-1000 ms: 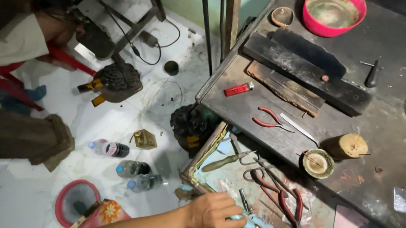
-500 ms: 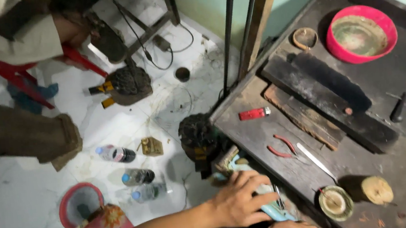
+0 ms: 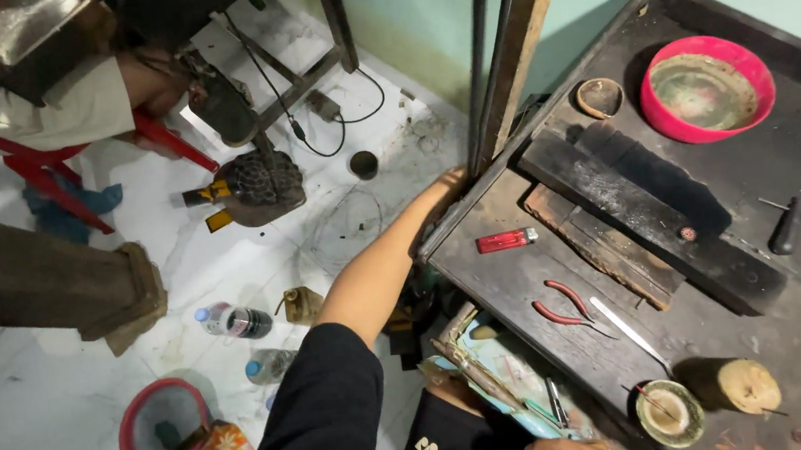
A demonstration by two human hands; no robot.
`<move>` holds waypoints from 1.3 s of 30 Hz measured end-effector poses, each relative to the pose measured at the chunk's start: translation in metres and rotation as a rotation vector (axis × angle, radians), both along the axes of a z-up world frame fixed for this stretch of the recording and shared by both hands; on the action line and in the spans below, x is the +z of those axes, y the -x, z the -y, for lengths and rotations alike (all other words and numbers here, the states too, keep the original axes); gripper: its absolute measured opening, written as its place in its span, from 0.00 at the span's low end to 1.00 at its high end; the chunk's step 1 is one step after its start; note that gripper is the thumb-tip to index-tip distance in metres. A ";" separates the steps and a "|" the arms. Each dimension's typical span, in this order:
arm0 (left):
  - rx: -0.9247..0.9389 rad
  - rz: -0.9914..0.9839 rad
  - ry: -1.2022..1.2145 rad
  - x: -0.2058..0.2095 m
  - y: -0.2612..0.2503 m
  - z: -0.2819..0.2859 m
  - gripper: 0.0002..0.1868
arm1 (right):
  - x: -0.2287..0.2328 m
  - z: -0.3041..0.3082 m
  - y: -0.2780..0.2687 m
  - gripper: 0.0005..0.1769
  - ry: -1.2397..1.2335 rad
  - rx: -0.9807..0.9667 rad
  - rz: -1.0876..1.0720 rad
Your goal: A person is crafting jewelry at a workbench, using pliers to adjust a small filigree bead, applying flux, and using a torch to solder it.
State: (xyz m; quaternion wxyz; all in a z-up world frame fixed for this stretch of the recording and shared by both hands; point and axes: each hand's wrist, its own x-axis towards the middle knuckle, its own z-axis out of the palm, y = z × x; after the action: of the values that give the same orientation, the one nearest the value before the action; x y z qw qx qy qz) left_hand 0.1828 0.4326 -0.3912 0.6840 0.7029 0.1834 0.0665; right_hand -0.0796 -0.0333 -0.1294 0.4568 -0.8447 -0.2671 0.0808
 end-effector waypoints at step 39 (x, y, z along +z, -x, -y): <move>0.227 0.545 0.358 0.340 0.319 0.266 0.12 | 0.013 -0.076 0.040 0.02 -0.709 0.235 -0.237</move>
State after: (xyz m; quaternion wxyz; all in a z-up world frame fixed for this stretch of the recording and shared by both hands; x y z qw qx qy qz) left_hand -0.1363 0.1664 -0.0513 0.8087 0.5030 0.0798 0.2943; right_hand -0.1198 0.0431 -0.1165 0.7356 -0.5829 -0.3190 0.1322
